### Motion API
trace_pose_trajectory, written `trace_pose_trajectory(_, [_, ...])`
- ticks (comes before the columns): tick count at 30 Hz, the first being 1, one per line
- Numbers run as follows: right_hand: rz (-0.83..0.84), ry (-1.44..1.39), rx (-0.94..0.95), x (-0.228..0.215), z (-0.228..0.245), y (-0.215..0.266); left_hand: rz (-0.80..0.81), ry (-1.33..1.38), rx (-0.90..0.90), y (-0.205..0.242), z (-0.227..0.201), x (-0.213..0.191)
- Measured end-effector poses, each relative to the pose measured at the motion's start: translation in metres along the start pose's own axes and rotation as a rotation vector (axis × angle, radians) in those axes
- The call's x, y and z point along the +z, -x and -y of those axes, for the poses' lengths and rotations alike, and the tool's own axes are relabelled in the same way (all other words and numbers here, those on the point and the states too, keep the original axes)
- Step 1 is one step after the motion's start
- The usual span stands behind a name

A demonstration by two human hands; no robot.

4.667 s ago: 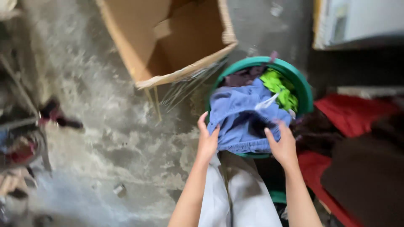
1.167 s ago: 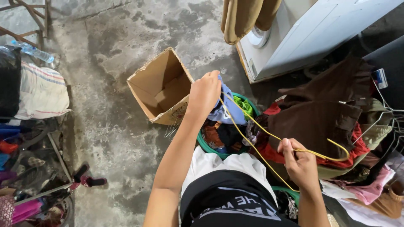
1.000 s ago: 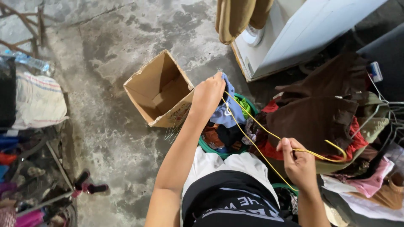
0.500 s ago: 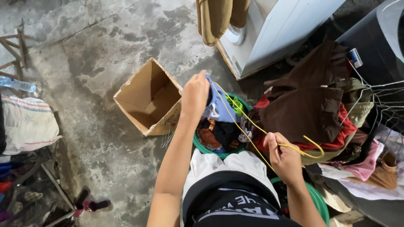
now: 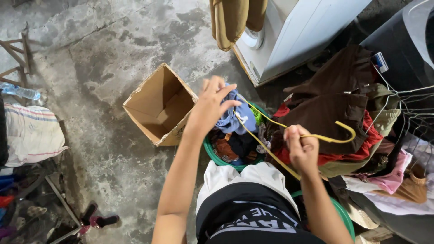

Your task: The person hangs laundry by taking garments one at a time from a bucket and inserting wire clothes hangers into them by hand.

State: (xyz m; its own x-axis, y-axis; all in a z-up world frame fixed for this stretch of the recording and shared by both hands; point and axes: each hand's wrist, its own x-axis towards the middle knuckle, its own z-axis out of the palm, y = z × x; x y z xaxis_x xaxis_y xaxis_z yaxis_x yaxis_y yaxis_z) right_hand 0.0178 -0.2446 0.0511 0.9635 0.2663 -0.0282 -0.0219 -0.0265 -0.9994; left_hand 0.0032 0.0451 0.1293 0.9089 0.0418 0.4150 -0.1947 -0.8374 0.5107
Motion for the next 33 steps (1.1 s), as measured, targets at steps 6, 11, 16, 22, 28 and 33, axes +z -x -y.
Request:
trace_pose_trajectory(6, [0.035, 0.291, -0.084, -0.011, 0.051, -0.033, 0.139, 0.033, 0.116, 0.000, -0.003, -0.007])
trace_pose_trajectory(11, [-0.463, 0.790, -0.805, 0.020, 0.073, -0.025, -0.045, 0.101, 0.045, 0.012, -0.014, 0.004])
trace_pose_trajectory(16, [0.227, 0.508, -0.299, 0.067, -0.010, 0.004, -0.135, 0.168, -0.035, 0.012, -0.024, 0.001])
trace_pose_trajectory(22, [0.391, 0.746, -0.563, 0.108, -0.079, -0.012, -0.197, 0.199, -0.065, 0.018, -0.038, -0.010])
trace_pose_trajectory(28, [0.523, 0.730, -0.320, 0.080, -0.071, -0.015, -0.316, 0.017, -0.120, 0.038, -0.002, -0.028])
trace_pose_trajectory(33, [0.516, 0.496, -0.312, 0.003, -0.030, -0.032, -0.250, 0.138, -0.368, 0.077, 0.043, -0.046])
